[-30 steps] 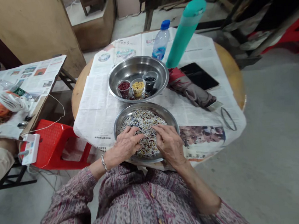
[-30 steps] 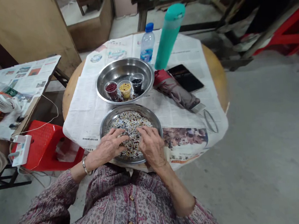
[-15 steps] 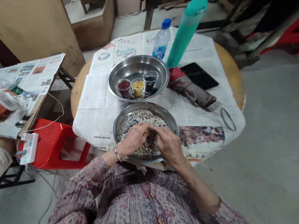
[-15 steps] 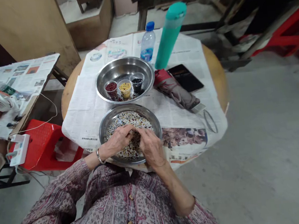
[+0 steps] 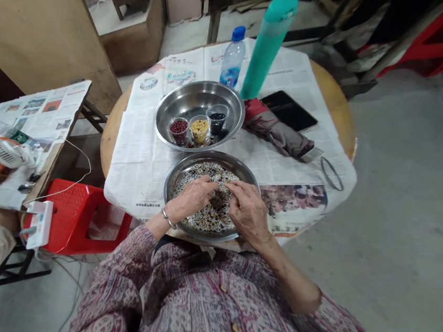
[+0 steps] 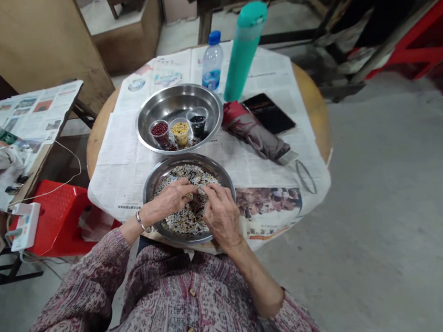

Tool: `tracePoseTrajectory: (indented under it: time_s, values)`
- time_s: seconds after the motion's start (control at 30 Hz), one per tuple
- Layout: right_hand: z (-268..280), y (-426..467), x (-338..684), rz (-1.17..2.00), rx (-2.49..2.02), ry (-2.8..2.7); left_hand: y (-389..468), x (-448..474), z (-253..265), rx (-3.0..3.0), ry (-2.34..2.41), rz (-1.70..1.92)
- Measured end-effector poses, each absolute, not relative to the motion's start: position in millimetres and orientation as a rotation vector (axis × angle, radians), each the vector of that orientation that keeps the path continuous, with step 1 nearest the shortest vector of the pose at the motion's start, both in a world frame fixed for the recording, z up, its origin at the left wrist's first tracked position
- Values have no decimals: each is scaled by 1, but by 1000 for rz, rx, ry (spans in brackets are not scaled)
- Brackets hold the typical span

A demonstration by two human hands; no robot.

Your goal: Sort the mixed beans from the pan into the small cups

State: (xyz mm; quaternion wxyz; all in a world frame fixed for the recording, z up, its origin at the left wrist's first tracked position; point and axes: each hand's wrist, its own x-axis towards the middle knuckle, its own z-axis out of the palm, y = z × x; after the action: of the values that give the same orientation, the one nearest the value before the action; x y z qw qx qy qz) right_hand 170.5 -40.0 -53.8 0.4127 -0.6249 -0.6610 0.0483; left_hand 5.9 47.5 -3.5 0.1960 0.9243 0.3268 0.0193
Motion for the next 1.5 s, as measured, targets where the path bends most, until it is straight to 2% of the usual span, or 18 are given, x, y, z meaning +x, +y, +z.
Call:
tracePoseTrajectory:
  time_s: [0.2,0.4,0.57,0.77,1.03,1.17,1.4,1.5]
  values:
    - [-55,-42,173,140,-1505,-1613,13,-15,0,2526,786,77]
    - [-56,-44,174,154,-1497,-1613,-4,6,-7,2848,528,54]
    - [-56,-43,174,110,-1505,-1609,20,13,-9,2924,856,68]
    - [-53,-40,172,63,-1546,-1680,19,-23,4,2738,1381,18]
    - [-45,-40,171,270,-1415,-2230,-20,-28,-2,2483,1087,112]
    - [-48,-32,173,372,-1421,-2215,-2,-6,-14,2445,1139,134]
    - [-36,-2,177,132,-1653,-2121,34,6,-7,2576,1346,337]
    - [-31,2,172,33,-1777,-2170,31,-3,-5,2614,1433,283]
